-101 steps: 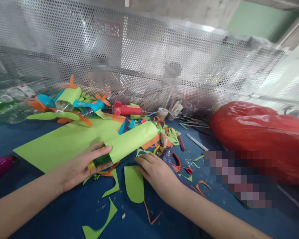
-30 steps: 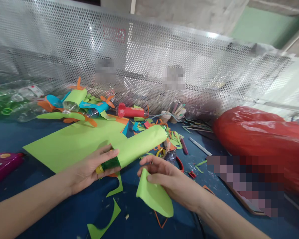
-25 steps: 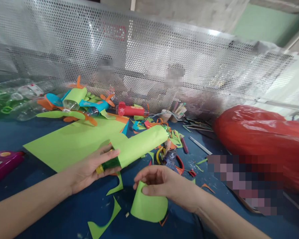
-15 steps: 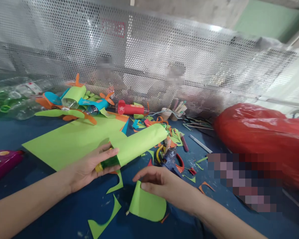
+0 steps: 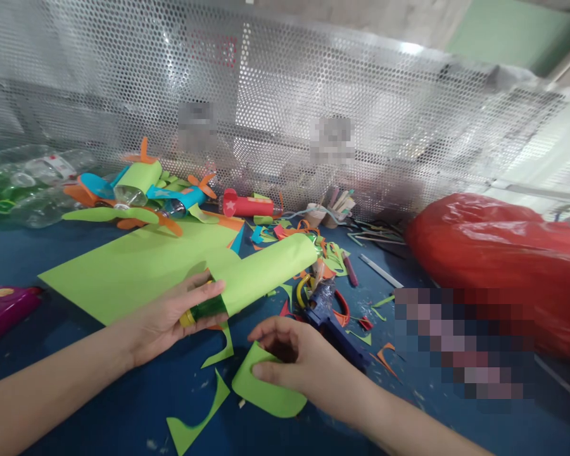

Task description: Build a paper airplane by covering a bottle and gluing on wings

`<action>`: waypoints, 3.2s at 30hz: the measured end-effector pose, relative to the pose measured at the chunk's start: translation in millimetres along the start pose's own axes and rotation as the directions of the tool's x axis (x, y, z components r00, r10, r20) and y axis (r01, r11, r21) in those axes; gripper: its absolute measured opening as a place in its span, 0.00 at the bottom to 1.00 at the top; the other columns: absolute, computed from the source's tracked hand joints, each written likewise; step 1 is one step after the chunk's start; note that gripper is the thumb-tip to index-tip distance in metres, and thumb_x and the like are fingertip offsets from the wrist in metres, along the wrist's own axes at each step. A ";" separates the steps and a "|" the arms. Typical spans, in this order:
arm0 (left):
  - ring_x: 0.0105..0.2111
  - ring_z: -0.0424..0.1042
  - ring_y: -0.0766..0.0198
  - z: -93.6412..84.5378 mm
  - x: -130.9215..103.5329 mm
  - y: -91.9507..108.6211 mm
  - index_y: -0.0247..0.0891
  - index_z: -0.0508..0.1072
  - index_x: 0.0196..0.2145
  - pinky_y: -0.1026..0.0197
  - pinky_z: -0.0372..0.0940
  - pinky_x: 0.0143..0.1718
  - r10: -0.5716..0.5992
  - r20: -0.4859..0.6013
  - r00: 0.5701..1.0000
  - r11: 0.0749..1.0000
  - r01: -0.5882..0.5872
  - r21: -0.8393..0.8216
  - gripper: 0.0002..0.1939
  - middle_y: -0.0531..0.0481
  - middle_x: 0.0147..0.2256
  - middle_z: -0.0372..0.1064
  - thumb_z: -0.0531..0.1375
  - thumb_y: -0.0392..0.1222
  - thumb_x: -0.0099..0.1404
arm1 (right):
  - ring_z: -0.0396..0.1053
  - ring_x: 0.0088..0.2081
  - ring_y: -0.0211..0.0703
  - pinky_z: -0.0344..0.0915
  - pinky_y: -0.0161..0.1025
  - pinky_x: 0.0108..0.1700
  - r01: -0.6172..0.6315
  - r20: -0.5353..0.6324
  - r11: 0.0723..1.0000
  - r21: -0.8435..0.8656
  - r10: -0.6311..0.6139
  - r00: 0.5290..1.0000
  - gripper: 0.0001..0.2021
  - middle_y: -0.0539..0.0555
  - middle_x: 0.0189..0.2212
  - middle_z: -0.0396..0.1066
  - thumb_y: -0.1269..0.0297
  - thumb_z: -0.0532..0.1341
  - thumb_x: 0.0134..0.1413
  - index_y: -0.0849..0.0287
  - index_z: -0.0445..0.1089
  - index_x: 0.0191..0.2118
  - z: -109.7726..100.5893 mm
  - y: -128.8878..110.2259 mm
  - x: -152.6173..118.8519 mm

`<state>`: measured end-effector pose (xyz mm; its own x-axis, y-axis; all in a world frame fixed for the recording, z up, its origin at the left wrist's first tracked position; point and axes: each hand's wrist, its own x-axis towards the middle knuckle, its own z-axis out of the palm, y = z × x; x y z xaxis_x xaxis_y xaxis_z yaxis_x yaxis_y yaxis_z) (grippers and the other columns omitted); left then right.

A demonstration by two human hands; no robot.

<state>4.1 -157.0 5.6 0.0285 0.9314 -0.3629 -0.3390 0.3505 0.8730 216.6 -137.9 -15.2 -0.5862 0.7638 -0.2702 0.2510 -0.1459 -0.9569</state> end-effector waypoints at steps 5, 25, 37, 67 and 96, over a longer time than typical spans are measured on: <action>0.52 0.70 0.51 -0.2 0.5 -0.4 0.40 0.74 0.44 0.62 0.74 0.42 -0.004 -0.012 1.000 1.000 0.004 -0.020 0.14 0.45 0.53 0.70 0.66 0.39 0.59 | 0.65 0.27 0.30 0.60 0.29 0.33 -0.116 0.064 0.969 0.218 0.105 0.992 0.17 0.45 0.27 0.69 0.59 0.74 0.36 0.60 0.71 0.31 -7.0 -7.8 -1.0; 0.53 0.68 0.57 16.5 -7.4 -3.2 0.45 0.72 0.44 0.64 0.76 0.39 -0.057 -0.033 0.998 0.996 0.055 -0.065 0.15 0.52 0.54 0.68 0.66 0.35 0.59 | 0.70 0.24 0.34 0.65 0.32 0.28 -0.074 -0.158 0.918 0.389 0.145 0.977 0.15 0.50 0.26 0.75 0.58 0.73 0.37 0.62 0.73 0.30 -7.9 -18.9 0.1; 0.53 0.69 0.54 16.0 -3.1 -13.3 0.44 0.71 0.47 0.65 0.75 0.39 -0.013 -0.025 1.000 0.999 0.011 -0.050 0.20 0.50 0.52 0.70 0.68 0.39 0.56 | 0.71 0.24 0.34 0.66 0.31 0.29 -0.063 -0.158 0.891 0.449 0.148 0.976 0.14 0.52 0.26 0.76 0.59 0.73 0.37 0.63 0.74 0.29 -6.5 -12.8 2.7; 0.52 0.70 0.53 13.0 -6.8 -16.0 0.46 0.68 0.52 0.62 0.71 0.45 0.224 0.150 0.963 0.955 -0.247 0.162 0.24 0.47 0.55 0.69 0.67 0.44 0.58 | 0.65 0.24 0.33 0.60 0.32 0.28 0.024 -0.212 0.971 0.239 0.029 0.977 0.21 0.50 0.24 0.72 0.48 0.71 0.36 0.63 0.72 0.27 -6.2 -9.2 6.9; 0.56 0.66 0.49 6.1 -1.3 -12.3 0.44 0.71 0.52 0.55 0.63 0.54 0.153 0.064 0.986 0.983 -0.159 0.096 0.23 0.48 0.52 0.72 0.63 0.50 0.60 | 0.68 0.26 0.36 0.62 0.34 0.32 0.083 -0.210 0.968 0.237 -0.033 0.977 0.19 0.51 0.24 0.75 0.50 0.72 0.36 0.62 0.75 0.25 1.5 3.7 12.2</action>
<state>14.0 -162.0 -2.7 0.0365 0.9785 -0.2031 -0.2479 0.2058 0.9467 209.3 -130.1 -22.2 -0.4194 0.8831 -0.2105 0.0113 -0.2268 -0.9739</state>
